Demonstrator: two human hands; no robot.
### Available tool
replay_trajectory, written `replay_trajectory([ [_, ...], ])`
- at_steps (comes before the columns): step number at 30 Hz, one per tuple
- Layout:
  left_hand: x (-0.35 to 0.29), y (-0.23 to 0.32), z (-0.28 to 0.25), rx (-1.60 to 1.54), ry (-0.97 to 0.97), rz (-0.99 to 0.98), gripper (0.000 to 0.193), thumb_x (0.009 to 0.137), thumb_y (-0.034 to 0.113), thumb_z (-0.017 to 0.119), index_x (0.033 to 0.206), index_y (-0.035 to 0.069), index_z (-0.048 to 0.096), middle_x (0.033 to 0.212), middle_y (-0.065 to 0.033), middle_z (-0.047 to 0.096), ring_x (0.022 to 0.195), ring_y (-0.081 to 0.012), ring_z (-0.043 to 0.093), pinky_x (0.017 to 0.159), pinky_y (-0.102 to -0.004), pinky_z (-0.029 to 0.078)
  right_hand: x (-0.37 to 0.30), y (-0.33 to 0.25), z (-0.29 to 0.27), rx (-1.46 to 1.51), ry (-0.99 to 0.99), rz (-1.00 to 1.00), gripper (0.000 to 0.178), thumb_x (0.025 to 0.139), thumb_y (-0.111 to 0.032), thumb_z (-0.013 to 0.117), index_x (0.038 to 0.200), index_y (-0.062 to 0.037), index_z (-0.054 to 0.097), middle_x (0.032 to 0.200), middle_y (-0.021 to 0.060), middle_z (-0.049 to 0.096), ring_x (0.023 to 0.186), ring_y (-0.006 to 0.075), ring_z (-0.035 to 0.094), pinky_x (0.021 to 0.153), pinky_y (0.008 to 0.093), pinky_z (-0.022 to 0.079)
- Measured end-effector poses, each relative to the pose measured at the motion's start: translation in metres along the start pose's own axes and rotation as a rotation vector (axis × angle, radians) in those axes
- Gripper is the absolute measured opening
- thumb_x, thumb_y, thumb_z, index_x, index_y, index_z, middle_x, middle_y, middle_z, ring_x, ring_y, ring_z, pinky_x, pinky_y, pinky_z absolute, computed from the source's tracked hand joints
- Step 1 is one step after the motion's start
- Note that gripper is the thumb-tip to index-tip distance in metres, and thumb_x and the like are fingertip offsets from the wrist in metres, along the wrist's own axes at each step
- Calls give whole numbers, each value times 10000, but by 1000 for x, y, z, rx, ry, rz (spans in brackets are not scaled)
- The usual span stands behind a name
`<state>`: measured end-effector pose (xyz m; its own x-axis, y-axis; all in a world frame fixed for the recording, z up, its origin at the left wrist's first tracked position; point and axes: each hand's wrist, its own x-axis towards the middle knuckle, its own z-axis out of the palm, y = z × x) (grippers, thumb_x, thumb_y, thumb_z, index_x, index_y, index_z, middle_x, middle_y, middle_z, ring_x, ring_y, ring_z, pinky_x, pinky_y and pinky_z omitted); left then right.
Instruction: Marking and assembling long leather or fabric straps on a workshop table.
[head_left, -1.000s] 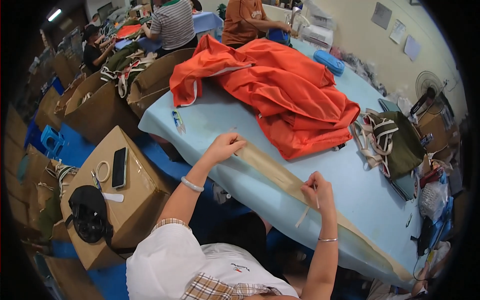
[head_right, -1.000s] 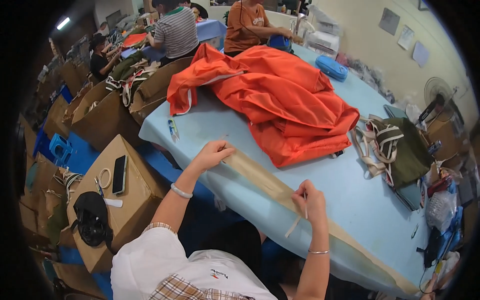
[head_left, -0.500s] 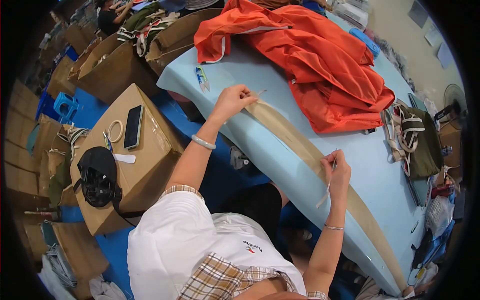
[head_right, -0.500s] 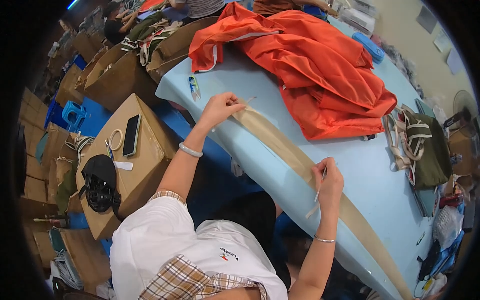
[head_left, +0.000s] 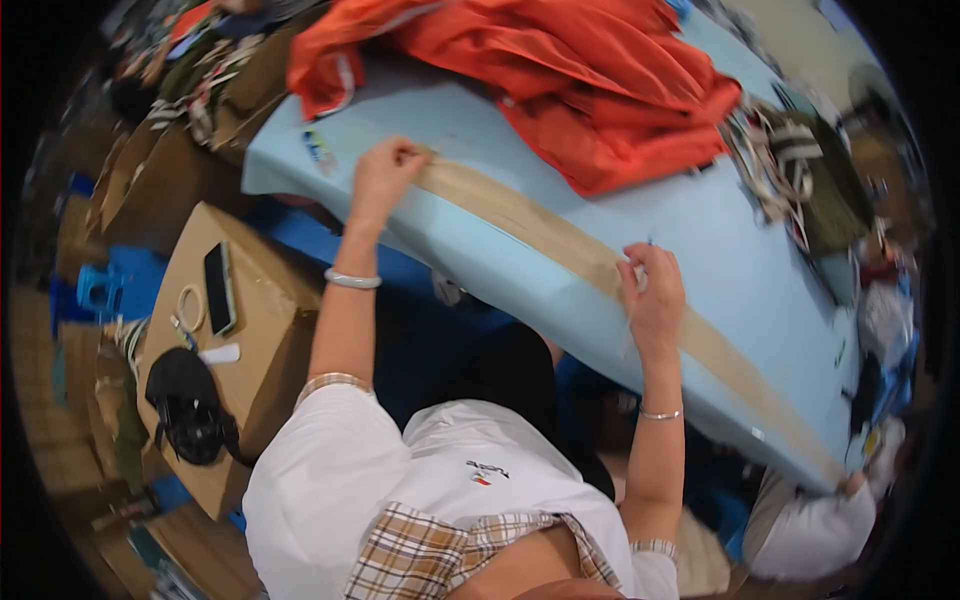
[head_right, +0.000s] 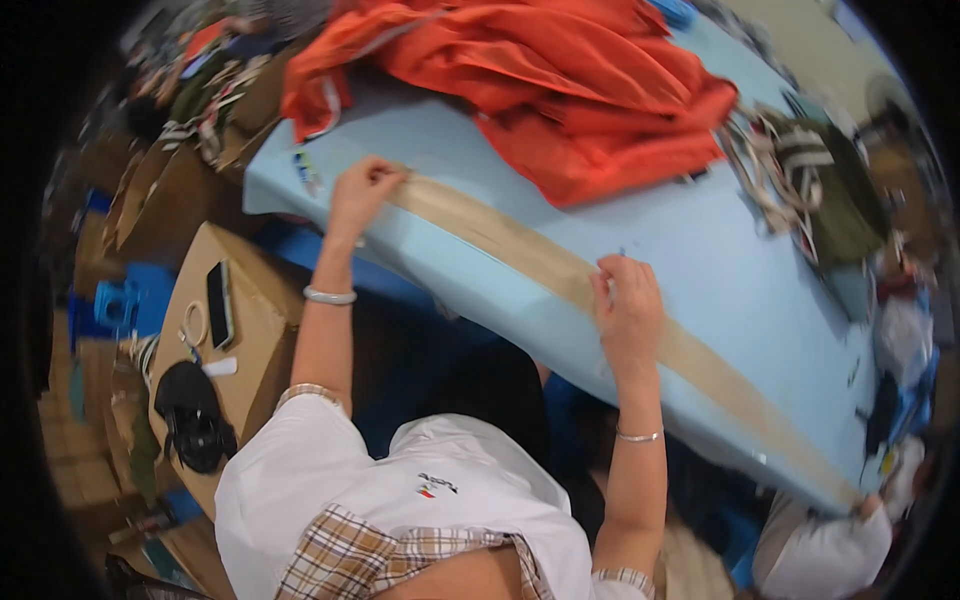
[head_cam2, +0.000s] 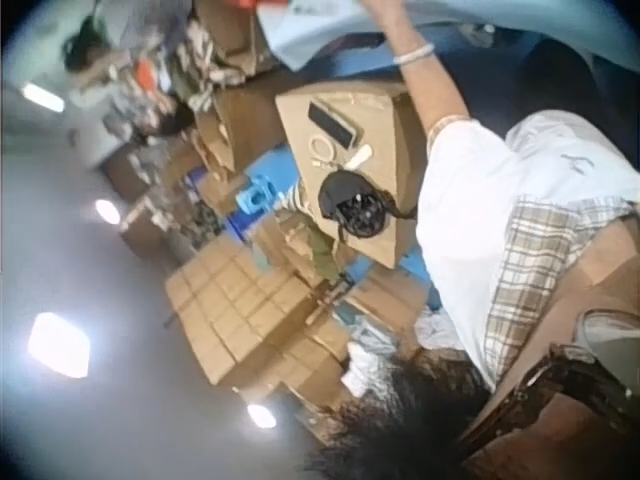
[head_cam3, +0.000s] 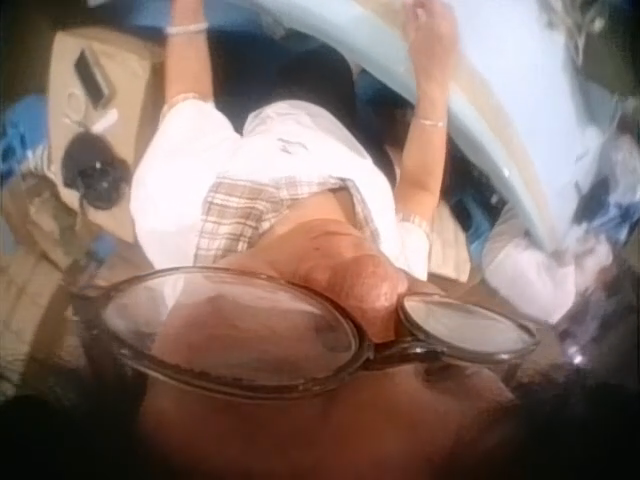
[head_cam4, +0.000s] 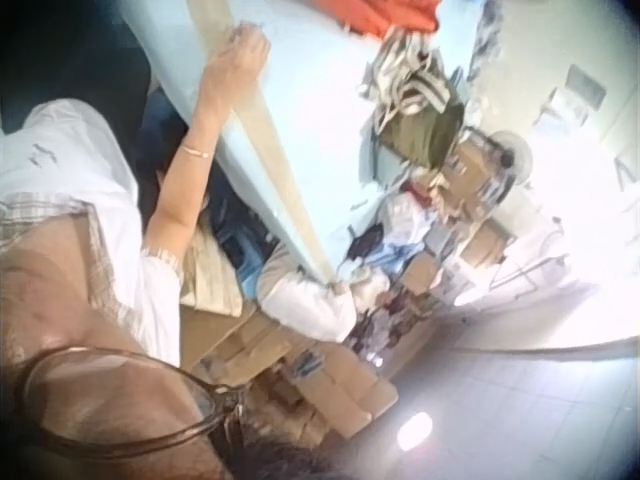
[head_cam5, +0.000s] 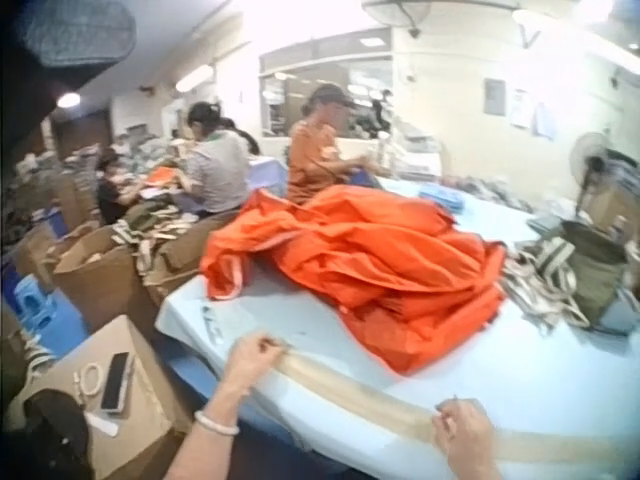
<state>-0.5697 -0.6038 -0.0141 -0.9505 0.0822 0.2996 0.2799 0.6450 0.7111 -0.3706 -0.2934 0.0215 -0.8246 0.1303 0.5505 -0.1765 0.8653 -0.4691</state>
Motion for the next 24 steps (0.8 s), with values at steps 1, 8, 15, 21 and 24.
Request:
replay_trajectory([
  [1,0,-2,-4,-16,-14,-13,268,785,219,746,949,17,685,810,-125,688,733,-209,659,682,-316,511,-5,-1,-5,-32,6,41,164,775,12,682,891,-38,577,773,91,598,762,280,577,685,371,469],
  [8,8,1,-5,58,-44,-39,365,808,261,755,1059,19,648,810,-120,674,730,-192,638,674,-310,506,-50,15,-23,-14,2,132,175,774,12,667,921,-43,590,757,89,603,778,286,597,709,375,477],
  [15,1,52,9,426,209,441,319,843,161,681,1140,67,616,1133,-151,622,1091,-340,548,986,-415,393,-61,18,-17,41,74,99,144,754,-14,632,878,-48,567,792,101,594,822,317,589,792,421,456],
  [21,-69,148,80,-178,-539,717,224,867,49,622,1086,1,631,1136,-152,633,1101,-327,573,962,-393,445,-63,20,-4,-42,162,81,201,756,-3,667,946,-21,604,856,117,629,844,302,617,786,402,485],
  [24,-86,161,98,-168,-637,779,195,867,18,611,1057,-14,645,1145,-151,638,1089,-326,587,954,-380,456,-66,20,-4,-2,117,100,183,778,-13,664,951,-15,603,881,130,639,857,306,623,782,380,493],
])
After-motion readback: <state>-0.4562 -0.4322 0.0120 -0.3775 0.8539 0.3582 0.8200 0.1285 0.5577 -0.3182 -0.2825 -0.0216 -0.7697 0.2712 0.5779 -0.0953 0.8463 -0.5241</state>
